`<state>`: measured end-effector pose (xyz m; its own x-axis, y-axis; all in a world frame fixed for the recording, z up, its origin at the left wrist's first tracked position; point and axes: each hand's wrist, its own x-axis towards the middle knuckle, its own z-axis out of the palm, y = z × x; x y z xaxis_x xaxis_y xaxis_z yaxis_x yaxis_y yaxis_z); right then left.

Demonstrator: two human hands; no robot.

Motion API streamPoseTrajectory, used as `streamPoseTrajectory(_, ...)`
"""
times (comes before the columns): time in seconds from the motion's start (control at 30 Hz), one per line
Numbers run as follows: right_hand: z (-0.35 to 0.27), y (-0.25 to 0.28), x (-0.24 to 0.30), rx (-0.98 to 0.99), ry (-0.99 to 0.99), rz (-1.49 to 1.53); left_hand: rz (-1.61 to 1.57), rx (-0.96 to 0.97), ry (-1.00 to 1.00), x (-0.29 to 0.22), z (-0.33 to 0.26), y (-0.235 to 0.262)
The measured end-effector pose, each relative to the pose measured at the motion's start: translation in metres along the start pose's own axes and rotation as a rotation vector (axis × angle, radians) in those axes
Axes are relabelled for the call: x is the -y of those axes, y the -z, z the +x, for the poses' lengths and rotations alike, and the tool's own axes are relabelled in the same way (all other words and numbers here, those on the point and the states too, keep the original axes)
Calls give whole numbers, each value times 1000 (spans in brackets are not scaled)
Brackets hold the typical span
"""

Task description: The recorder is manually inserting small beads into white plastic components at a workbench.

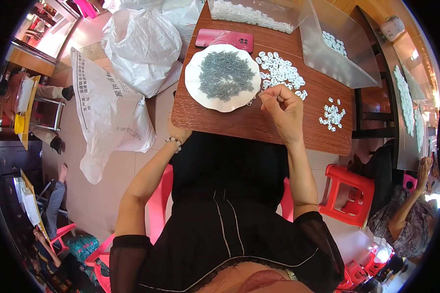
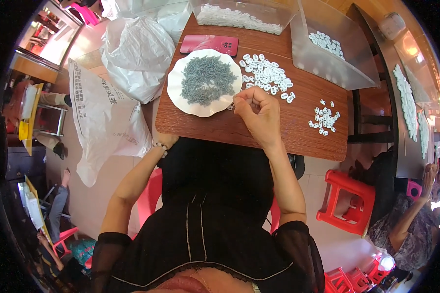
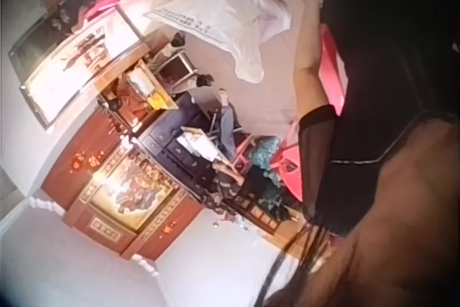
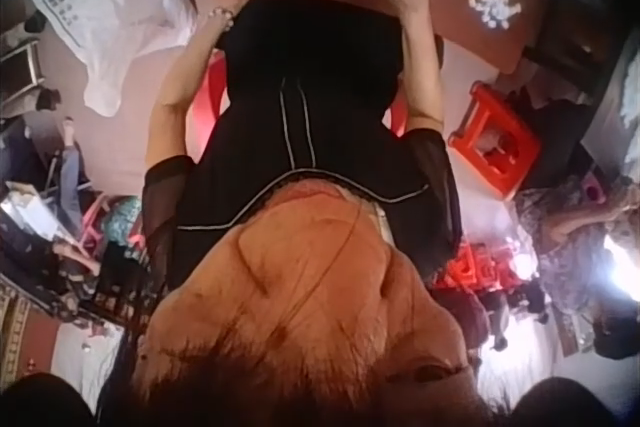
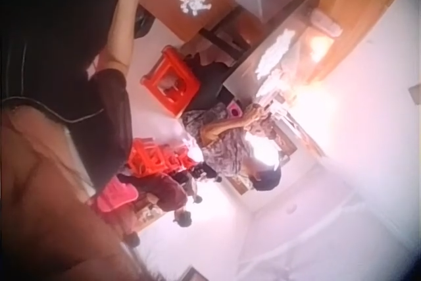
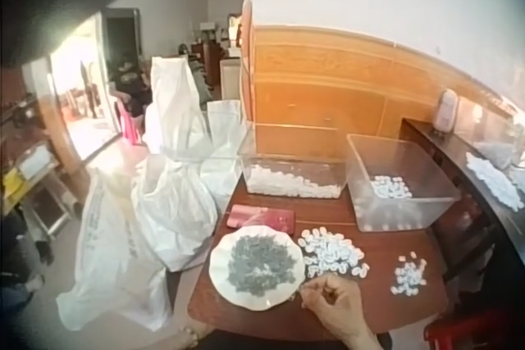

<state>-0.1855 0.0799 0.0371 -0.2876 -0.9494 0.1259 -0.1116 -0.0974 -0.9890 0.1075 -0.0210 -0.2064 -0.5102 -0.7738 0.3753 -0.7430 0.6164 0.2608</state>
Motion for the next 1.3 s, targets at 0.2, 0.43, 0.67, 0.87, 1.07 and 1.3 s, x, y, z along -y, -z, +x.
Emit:
streamPoseTrajectory(0.2, -3, -7, 2, 6, 13, 35, -326, -102, 339, 42, -24, -46)
streamPoseTrajectory(0.43, -6, 1, 2, -1, -8, 5, -526, 23, 391, 69, -15, -30)
streamPoseTrajectory(0.67, -11, 7, 7, -48, -24, 33, -751, 258, 673, 76, 2, 1)
streamPoseTrajectory(0.87, -23, 25, 10, -103, -14, -26, -462, -206, 758, 66, 38, 72)
streamPoseTrajectory(1.07, -32, 31, 14, -81, -25, -50, -1046, -490, 594, -74, 81, 168)
streamPoseTrajectory(1.3, -43, 21, 30, -110, 67, -194, -1502, 255, 434, -214, 98, 169)
